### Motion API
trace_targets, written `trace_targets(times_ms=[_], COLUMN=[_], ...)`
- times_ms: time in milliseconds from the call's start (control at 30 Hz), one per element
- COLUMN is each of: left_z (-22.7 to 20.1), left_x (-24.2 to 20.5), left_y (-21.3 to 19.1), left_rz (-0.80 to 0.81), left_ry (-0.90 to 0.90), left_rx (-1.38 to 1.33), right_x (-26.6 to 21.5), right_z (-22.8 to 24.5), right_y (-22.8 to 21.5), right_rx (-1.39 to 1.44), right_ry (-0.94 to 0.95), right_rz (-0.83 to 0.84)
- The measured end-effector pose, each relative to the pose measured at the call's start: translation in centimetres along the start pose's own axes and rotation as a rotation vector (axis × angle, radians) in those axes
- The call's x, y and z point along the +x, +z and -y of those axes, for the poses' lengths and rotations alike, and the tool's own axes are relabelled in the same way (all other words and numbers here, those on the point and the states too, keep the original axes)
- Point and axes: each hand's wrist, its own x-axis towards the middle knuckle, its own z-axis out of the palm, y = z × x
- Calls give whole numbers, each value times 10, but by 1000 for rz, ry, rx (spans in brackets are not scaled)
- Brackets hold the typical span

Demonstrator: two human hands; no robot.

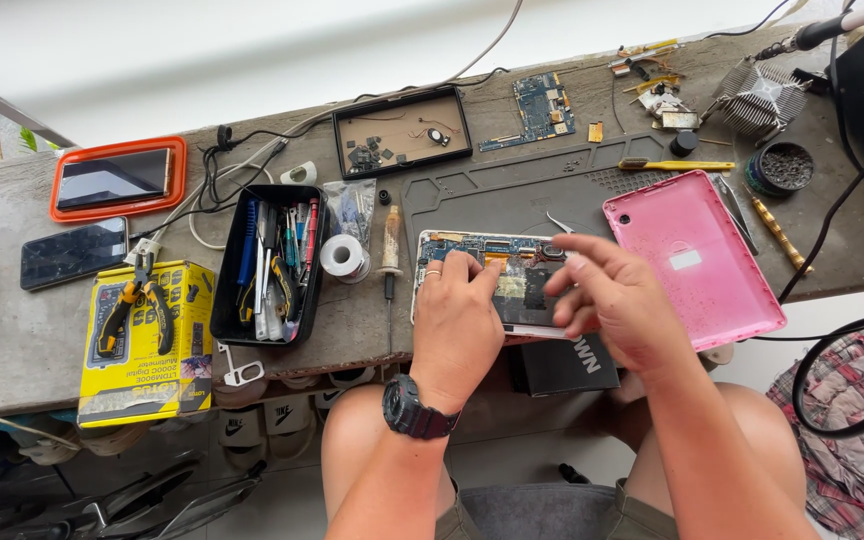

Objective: Disassembling a tablet by prying off the back cover and then performing soldering repairs on the internal motherboard.

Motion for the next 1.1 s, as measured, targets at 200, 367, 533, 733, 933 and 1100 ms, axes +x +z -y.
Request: trace_targets(times_ms=[200,367,533,733,933,1100], left_z=[0,1,-1,0,2,6], left_x=[-2,-2,0,0,3,2], left_y=[5,6,2,0,-7,-6], left_rz=[22,38,38,21,-13,-44], left_ry=[24,9,7,11,14,9], left_rx=[48,37,34,8,-49,-81], right_x=[-3,2,2,21,49,48], right_z=[8,0,2,1,11,26], right_y=[-21,-27,-20,-12,-2,7], right_rx=[-511,-769,-917,-1173,-1442,-1826], right_ry=[-279,-509,-664,-866,-937,-988], right_rz=[-211,-229,-219,-114,64,207])
